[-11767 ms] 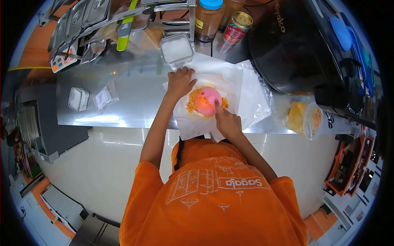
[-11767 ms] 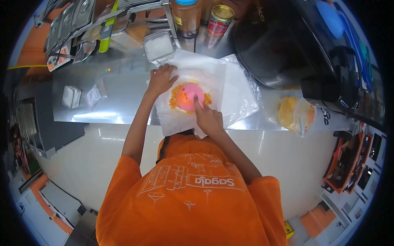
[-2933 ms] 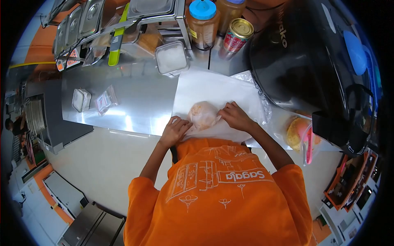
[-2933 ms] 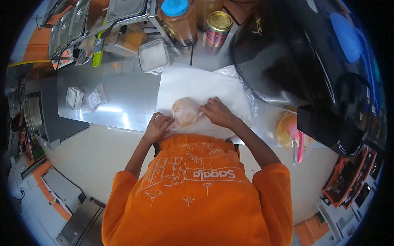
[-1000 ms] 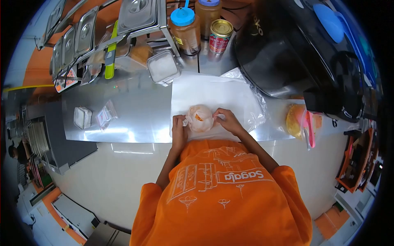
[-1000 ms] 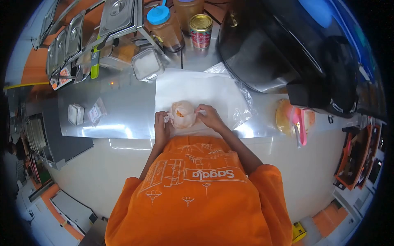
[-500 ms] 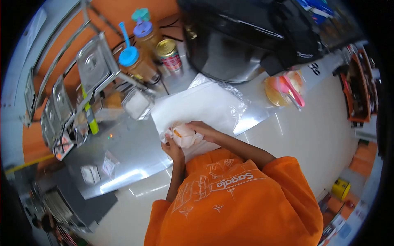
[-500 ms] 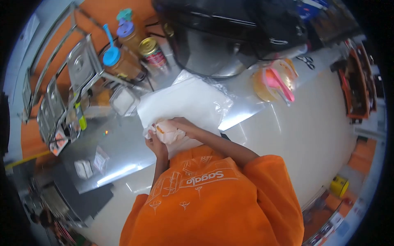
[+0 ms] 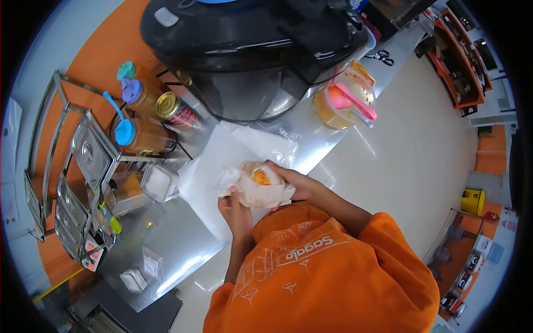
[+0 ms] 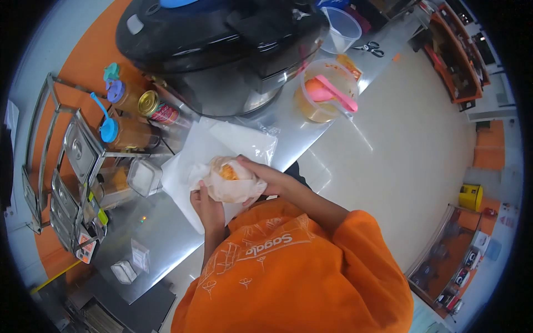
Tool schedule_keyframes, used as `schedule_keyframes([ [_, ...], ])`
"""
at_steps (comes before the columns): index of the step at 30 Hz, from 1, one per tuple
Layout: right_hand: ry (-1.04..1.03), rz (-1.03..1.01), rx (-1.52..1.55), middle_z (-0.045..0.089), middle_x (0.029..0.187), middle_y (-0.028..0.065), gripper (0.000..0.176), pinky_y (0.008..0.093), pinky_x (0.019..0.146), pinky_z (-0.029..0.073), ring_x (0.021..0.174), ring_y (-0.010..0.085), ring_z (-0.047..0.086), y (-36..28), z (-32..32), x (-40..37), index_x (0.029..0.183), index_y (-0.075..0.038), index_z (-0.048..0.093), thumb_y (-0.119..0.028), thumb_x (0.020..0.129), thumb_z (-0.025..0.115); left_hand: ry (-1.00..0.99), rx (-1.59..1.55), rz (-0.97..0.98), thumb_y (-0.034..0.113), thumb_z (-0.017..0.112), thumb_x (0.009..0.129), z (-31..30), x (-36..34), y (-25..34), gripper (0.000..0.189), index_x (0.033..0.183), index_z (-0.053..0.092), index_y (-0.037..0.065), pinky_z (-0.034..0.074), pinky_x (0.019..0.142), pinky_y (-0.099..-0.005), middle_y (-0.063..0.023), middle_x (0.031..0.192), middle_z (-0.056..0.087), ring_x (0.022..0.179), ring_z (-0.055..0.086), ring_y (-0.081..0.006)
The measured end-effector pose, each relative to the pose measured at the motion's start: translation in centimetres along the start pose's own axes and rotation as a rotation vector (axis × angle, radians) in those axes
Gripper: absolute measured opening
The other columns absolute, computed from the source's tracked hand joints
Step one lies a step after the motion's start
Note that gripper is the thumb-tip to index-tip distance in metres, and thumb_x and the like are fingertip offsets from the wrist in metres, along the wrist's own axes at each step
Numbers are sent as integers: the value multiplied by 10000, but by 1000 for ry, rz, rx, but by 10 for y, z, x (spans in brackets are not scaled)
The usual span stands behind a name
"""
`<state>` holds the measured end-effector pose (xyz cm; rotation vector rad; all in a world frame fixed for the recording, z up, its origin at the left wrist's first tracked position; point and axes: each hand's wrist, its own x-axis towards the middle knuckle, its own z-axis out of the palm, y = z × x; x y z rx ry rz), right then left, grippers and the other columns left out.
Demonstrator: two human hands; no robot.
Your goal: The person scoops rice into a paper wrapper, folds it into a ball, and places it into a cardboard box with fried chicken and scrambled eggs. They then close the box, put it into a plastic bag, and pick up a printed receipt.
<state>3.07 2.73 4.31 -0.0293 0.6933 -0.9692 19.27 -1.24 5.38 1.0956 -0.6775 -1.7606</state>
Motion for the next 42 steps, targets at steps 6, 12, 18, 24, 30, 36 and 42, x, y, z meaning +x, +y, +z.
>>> schedule_keyframes([
  [6,65,-164,75,440,1181,77,429,488,577,533,950,267,561,-50,-42,-62,1217,-218,304,-448,872,414,-251,-150,-123,253,424,896,82,9,-46,393,1173,388,-22,352,942,-377,-130,1204,446,1119,433,-247],
  [12,51,-206,-27,415,1205,95,513,473,620,536,983,272,542,-107,-76,-101,1291,-197,209,-415,879,423,-274,-302,-285,388,349,901,156,13,-89,512,1242,351,7,325,965,-379,-122,1246,426,1151,413,-247],
  [18,154,-231,-256,384,1241,140,579,366,733,510,1005,245,532,-159,-86,-153,1287,-54,243,-459,890,360,-249,-408,-378,464,351,887,230,8,-106,552,1236,373,37,330,967,-381,-111,1223,453,1139,431,-245],
  [24,326,-240,-821,583,1012,137,432,301,704,460,873,203,573,-229,-105,-183,1094,33,509,-281,869,314,-143,-456,-303,457,356,888,292,15,-103,530,1224,385,48,347,967,-401,-100,1219,458,1130,442,-243],
  [30,484,-527,-1782,576,797,207,308,378,645,484,761,324,585,-226,-158,-149,1034,39,485,-124,773,481,-51,-462,-146,445,396,883,306,36,-97,509,1195,401,43,408,910,-397,-107,1179,475,1076,485,-246],
  [36,460,-402,-1860,564,788,297,459,439,681,463,773,400,573,-253,-154,-143,1082,121,393,-145,740,543,179,-209,93,462,410,872,313,47,-121,549,1211,364,33,396,928,-399,-134,1174,469,1085,475,-254],
  [42,280,-327,-1893,567,793,292,492,434,686,459,796,402,565,-285,-167,-150,1099,165,361,-127,734,515,-34,-95,286,385,392,906,328,51,-123,438,1104,454,-1,448,836,-307,-90,995,561,962,547,-179],
])
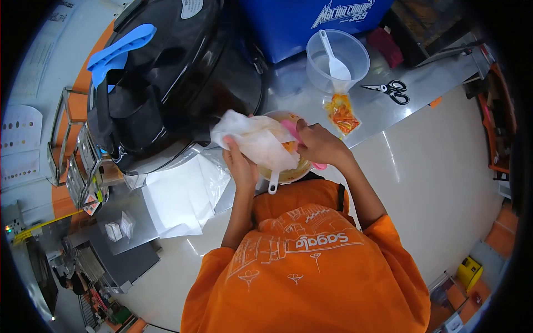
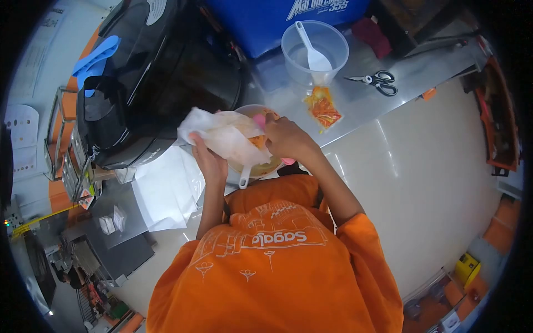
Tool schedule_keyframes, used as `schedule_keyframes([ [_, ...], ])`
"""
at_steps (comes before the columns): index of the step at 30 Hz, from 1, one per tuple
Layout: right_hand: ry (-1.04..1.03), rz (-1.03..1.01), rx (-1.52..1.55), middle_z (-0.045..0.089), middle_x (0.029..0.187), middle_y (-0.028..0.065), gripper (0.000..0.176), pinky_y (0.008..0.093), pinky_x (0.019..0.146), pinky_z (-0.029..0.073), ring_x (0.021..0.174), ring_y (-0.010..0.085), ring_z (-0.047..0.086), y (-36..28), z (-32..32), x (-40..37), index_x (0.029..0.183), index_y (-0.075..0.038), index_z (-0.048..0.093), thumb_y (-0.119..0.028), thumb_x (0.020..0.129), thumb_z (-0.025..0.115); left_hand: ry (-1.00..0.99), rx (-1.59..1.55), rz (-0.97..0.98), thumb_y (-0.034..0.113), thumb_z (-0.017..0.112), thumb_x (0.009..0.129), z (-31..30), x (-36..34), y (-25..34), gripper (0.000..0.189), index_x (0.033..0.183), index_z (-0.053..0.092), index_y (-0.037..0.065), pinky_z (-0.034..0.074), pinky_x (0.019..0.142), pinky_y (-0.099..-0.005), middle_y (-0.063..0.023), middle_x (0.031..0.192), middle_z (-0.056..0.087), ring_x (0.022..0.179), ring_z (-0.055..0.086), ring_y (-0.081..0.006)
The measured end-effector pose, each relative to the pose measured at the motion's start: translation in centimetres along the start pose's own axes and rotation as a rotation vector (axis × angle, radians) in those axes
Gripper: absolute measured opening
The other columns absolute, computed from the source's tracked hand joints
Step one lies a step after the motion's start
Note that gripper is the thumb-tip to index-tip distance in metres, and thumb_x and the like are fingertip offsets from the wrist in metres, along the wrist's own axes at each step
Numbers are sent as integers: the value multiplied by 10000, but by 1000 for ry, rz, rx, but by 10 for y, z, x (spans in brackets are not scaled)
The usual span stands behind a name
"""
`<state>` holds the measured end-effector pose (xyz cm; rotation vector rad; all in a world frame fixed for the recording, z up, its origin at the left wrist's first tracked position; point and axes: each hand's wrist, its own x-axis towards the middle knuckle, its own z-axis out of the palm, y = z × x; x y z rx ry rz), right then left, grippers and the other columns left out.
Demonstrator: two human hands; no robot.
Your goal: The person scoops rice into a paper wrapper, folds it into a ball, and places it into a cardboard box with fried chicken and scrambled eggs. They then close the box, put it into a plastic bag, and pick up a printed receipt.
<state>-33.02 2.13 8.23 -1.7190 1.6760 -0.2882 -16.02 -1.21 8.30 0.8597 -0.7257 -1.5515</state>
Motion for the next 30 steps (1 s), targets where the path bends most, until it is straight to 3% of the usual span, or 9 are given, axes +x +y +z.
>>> schedule_keyframes([
  [3,-9,47,-29,576,813,274,421,422,697,472,792,391,578,-5,0,2,1046,146,409,-71,704,522,-100,482,-6,383,376,913,-16,7,-5,450,1044,500,-29,431,813,-271,-97,980,585,924,551,-155],
  [6,59,42,-36,581,829,259,370,416,699,480,790,381,587,-9,-5,-7,1006,128,444,-43,690,531,-137,552,32,388,342,922,-11,5,-3,480,1002,527,-48,414,810,-263,-124,1007,591,927,537,-149],
  [9,18,48,-44,581,851,251,361,413,696,480,793,376,587,-9,-16,-11,1006,115,448,-34,688,531,-314,328,34,392,309,928,16,2,19,501,1021,519,-53,407,823,-275,-136,1066,570,928,534,-157],
  [13,54,3,-66,579,858,240,370,401,682,484,787,372,588,-6,-13,-14,1018,88,452,-46,686,547,-395,338,16,400,295,928,32,5,29,513,1051,501,-53,398,846,-295,-146,1075,561,948,531,-184],
  [16,84,53,-35,560,819,262,393,416,654,472,740,380,572,-4,-17,-17,1024,100,458,-79,688,558,-335,446,-27,424,300,919,18,4,31,532,1067,481,-54,384,865,-303,-160,1091,546,979,517,-198],
  [19,164,-95,-71,556,789,248,354,407,625,479,714,373,577,1,-22,-16,1018,86,462,-30,693,539,-366,418,-25,444,311,910,29,4,33,550,1061,484,-56,393,853,-311,-170,1080,546,969,522,-203],
  [23,129,-29,-138,548,804,239,321,398,613,483,716,366,579,-5,-35,-24,1013,76,459,18,700,494,-345,507,52,575,245,859,49,3,45,758,1077,473,-115,395,912,-426,-234,1106,521,1008,532,-341],
  [27,115,40,-166,543,828,233,292,392,604,487,721,361,581,-14,-60,-54,988,68,460,25,700,481,-496,321,52,450,319,887,38,9,55,591,1072,485,-87,408,895,-479,-210,1058,541,984,540,-357],
  [30,126,14,-121,547,820,224,256,384,581,490,713,344,594,-15,-56,-72,954,54,474,7,703,493,-414,276,114,412,356,868,21,7,50,500,1032,519,-32,363,915,-552,-166,1039,546,980,546,-329],
])
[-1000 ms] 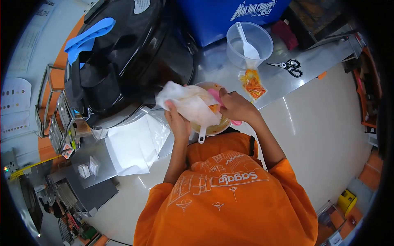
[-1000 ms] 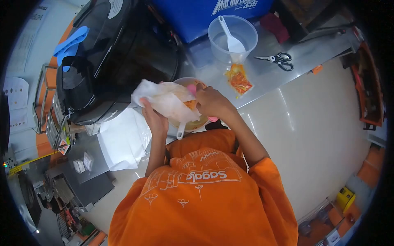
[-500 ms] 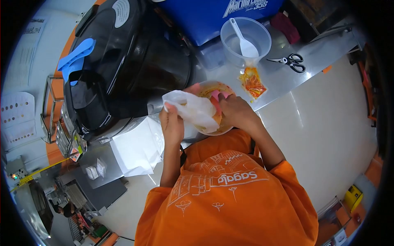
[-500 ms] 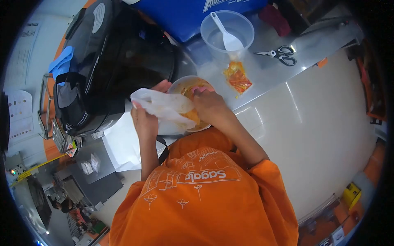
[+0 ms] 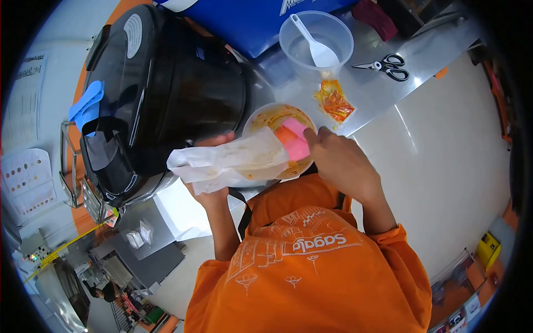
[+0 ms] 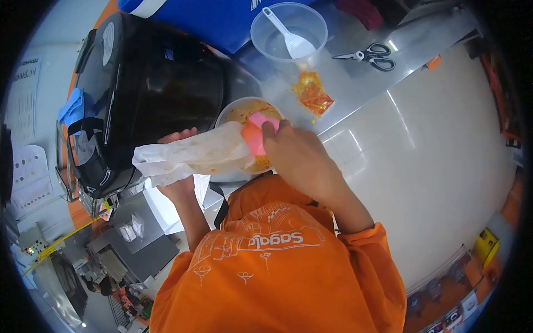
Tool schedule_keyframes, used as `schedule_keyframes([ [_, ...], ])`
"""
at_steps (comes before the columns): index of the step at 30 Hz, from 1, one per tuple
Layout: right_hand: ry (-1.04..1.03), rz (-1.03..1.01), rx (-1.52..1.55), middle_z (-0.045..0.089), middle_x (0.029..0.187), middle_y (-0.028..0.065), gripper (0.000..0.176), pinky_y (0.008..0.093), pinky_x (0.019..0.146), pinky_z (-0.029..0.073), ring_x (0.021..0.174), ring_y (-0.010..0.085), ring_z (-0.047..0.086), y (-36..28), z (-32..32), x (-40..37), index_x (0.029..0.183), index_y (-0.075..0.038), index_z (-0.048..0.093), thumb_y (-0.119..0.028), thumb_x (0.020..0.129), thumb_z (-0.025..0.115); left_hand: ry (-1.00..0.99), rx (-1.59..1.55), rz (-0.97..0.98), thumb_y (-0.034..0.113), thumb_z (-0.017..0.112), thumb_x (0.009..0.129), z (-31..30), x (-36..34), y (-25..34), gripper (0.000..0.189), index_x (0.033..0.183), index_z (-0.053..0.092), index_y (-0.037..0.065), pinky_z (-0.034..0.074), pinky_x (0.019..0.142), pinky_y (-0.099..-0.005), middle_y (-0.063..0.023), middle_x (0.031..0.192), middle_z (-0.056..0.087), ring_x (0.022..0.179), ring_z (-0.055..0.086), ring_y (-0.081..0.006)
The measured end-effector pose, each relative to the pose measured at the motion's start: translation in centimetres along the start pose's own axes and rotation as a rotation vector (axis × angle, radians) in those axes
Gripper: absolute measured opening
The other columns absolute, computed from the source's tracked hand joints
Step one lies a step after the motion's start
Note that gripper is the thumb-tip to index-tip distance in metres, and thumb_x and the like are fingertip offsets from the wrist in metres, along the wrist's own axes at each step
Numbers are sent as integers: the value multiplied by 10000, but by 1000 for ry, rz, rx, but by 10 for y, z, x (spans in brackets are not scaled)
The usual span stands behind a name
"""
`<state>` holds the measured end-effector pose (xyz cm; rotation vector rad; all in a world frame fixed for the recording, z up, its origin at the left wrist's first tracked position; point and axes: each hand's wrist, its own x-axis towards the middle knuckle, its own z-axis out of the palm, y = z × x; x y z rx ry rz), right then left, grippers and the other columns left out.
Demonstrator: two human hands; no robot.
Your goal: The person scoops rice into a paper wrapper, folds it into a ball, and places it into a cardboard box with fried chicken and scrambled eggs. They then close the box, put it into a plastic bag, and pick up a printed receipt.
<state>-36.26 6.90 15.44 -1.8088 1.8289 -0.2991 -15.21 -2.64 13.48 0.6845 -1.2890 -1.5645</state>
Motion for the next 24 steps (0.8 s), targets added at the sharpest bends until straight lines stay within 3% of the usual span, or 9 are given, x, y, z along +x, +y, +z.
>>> schedule_keyframes([
  [5,-57,-12,-88,562,800,210,217,370,542,493,675,303,615,-8,47,25,908,33,517,-42,705,525,-1,-156,242,369,386,870,1,-9,-10,365,1125,421,110,336,940,-552,-93,938,540,923,550,-249],
  [10,-61,58,-44,573,814,204,234,371,565,498,720,287,612,-6,45,28,915,34,539,-75,708,542,331,-46,359,364,401,878,5,-15,-19,349,1165,391,165,394,907,-483,-56,892,498,830,525,-154],
  [13,57,51,-191,582,843,172,234,382,598,492,813,287,585,0,64,31,923,16,553,-84,711,547,521,-74,316,350,407,885,3,-22,-29,324,1146,381,161,387,911,-445,-32,917,486,868,498,-125],
  [16,348,-40,-162,592,890,143,177,395,611,475,868,271,558,8,46,17,851,3,594,-101,714,553,750,-192,249,336,408,893,19,-22,-29,294,1115,396,143,383,907,-395,-16,939,477,910,477,-121],
  [18,129,86,-57,596,831,132,152,411,626,458,804,302,567,9,15,-10,818,-17,606,-122,728,544,859,-277,194,335,397,898,29,-21,-26,280,1083,414,125,383,899,-379,-23,948,476,913,477,-143],
  [20,-290,107,184,611,828,148,128,358,661,467,777,284,588,4,2,-29,800,-32,642,-121,735,577,914,-352,143,342,375,904,31,-21,-23,278,1041,434,107,386,889,-383,-44,958,482,896,490,-184],
  [22,-294,-339,408,612,821,169,230,344,662,475,743,290,606,-6,38,-29,945,-27,606,-154,754,608,925,-439,117,348,378,902,32,-21,-21,290,1011,447,89,398,871,-377,-56,973,478,904,493,-208],
  [23,-219,-319,648,609,850,177,334,348,693,476,760,277,614,-24,52,-23,1067,-6,533,-173,785,594,926,-483,103,352,379,902,33,-21,-19,297,996,454,80,404,862,-374,-61,981,476,908,494,-220],
  [24,-355,-125,835,571,1026,155,494,367,747,463,877,253,591,-38,58,-13,1212,-11,393,-193,800,595,909,-553,83,339,395,899,33,-21,-14,289,1017,444,80,408,859,-369,-59,979,477,908,496,-225],
])
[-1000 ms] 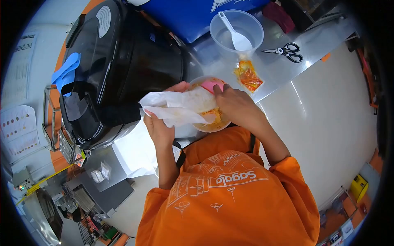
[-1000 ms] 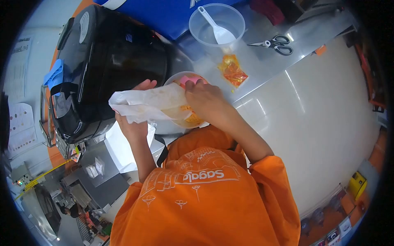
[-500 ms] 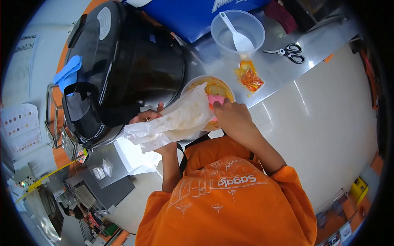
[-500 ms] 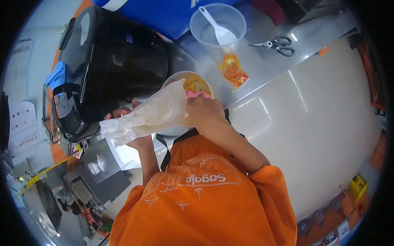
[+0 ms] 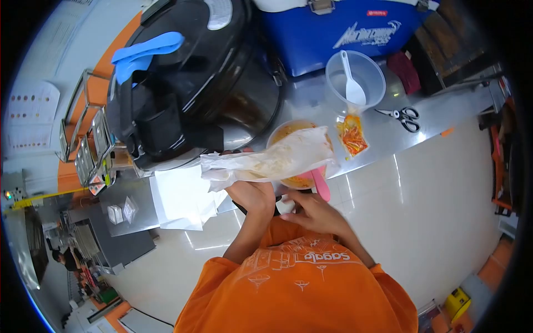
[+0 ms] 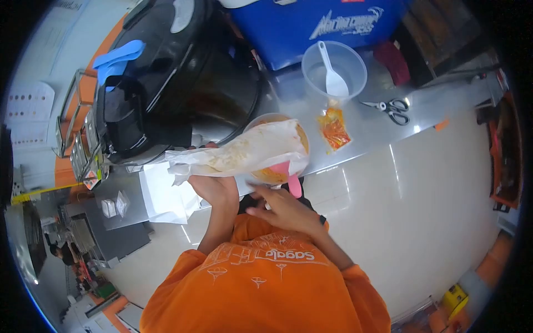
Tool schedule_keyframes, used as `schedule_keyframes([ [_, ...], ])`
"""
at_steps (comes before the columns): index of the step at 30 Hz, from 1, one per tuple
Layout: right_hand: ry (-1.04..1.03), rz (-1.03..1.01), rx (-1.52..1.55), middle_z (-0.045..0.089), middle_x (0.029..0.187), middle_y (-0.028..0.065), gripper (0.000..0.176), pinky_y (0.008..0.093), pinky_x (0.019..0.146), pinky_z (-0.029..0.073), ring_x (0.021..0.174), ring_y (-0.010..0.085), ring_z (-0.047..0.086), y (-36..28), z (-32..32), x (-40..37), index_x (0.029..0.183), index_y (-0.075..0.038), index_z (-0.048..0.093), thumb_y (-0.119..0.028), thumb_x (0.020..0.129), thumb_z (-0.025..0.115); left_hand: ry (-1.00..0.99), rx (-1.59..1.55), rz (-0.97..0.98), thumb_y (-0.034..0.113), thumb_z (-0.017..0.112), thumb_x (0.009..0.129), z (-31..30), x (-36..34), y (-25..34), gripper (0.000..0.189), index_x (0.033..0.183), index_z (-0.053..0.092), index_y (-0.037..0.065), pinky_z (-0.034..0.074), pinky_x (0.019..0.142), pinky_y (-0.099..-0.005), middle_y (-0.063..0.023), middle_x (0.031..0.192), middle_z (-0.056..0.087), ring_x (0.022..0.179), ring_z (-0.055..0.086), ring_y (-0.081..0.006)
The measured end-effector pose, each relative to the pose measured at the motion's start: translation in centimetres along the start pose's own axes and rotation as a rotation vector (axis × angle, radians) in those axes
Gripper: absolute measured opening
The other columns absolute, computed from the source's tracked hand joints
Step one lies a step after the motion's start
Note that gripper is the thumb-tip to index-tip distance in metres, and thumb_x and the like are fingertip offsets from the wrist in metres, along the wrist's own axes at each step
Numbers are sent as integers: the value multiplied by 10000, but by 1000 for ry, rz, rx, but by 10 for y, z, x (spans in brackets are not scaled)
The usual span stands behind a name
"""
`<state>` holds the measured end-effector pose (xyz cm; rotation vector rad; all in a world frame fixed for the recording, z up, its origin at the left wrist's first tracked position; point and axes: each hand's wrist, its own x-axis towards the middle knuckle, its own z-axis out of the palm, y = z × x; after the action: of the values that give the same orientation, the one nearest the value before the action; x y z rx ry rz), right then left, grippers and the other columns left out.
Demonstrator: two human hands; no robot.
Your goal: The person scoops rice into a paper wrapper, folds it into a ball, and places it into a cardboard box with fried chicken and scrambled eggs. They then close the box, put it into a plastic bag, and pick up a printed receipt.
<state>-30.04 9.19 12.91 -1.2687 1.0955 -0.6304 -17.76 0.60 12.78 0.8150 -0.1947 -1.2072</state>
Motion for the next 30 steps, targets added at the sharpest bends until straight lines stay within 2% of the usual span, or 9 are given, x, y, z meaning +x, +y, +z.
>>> schedule_keyframes([
  [3,240,-416,848,468,1183,112,615,370,815,445,1009,223,519,32,34,44,1292,-56,250,-197,805,599,-63,8,-6,289,441,887,-7,-6,10,289,1084,404,81,410,856,-361,-54,986,472,921,493,-225],
  [8,710,-155,862,424,1213,119,669,397,903,393,1087,240,453,36,34,55,1298,-46,189,-201,799,608,-81,351,350,139,483,860,-32,-15,3,346,1166,328,92,376,866,-319,-61,1104,403,996,432,-158],
  [12,1025,-463,438,492,1034,96,324,274,712,424,831,157,514,39,58,73,1091,44,437,-13,782,512,-291,429,403,121,470,857,-61,-24,0,379,1200,324,53,338,887,-312,-90,1163,353,1034,390,-181],
  [16,925,-677,-321,443,817,100,268,283,645,392,735,191,480,11,69,81,988,13,546,-46,727,532,-622,365,149,190,582,794,-74,-17,23,636,1300,242,10,274,956,-338,-148,1235,284,1139,324,-249],
  [18,820,-469,229,435,810,117,265,297,652,392,734,224,474,32,95,95,952,15,572,-32,693,541,-699,615,311,207,637,746,-85,-6,48,756,1328,194,18,245,978,-347,-160,1285,234,1191,273,-272],
  [19,692,-467,-102,454,838,138,289,311,684,407,763,257,495,27,103,94,980,25,559,-21,696,535,-736,743,386,216,664,721,-90,-1,61,817,1342,170,22,230,989,-352,-166,1310,209,1217,247,-283],
  [24,331,-665,-699,471,1072,241,316,420,717,467,840,382,561,10,165,131,1065,21,511,-55,759,519,-372,551,95,188,616,798,-140,51,114,505,1222,402,18,415,826,-235,-84,1077,529,966,513,-128],
  [29,-176,-324,-564,411,1152,171,456,373,742,470,945,285,525,-33,251,191,1232,-61,415,-226,825,537,-110,304,196,174,535,845,-235,153,207,412,1207,402,26,477,707,-262,-53,960,536,762,548,-133],
  [30,-187,-323,-530,413,1145,160,479,365,748,469,953,278,518,-42,269,204,1256,-79,391,-234,827,536,134,437,257,239,495,868,-279,192,221,420,1201,396,3,476,684,-263,-80,980,515,814,537,-149],
])
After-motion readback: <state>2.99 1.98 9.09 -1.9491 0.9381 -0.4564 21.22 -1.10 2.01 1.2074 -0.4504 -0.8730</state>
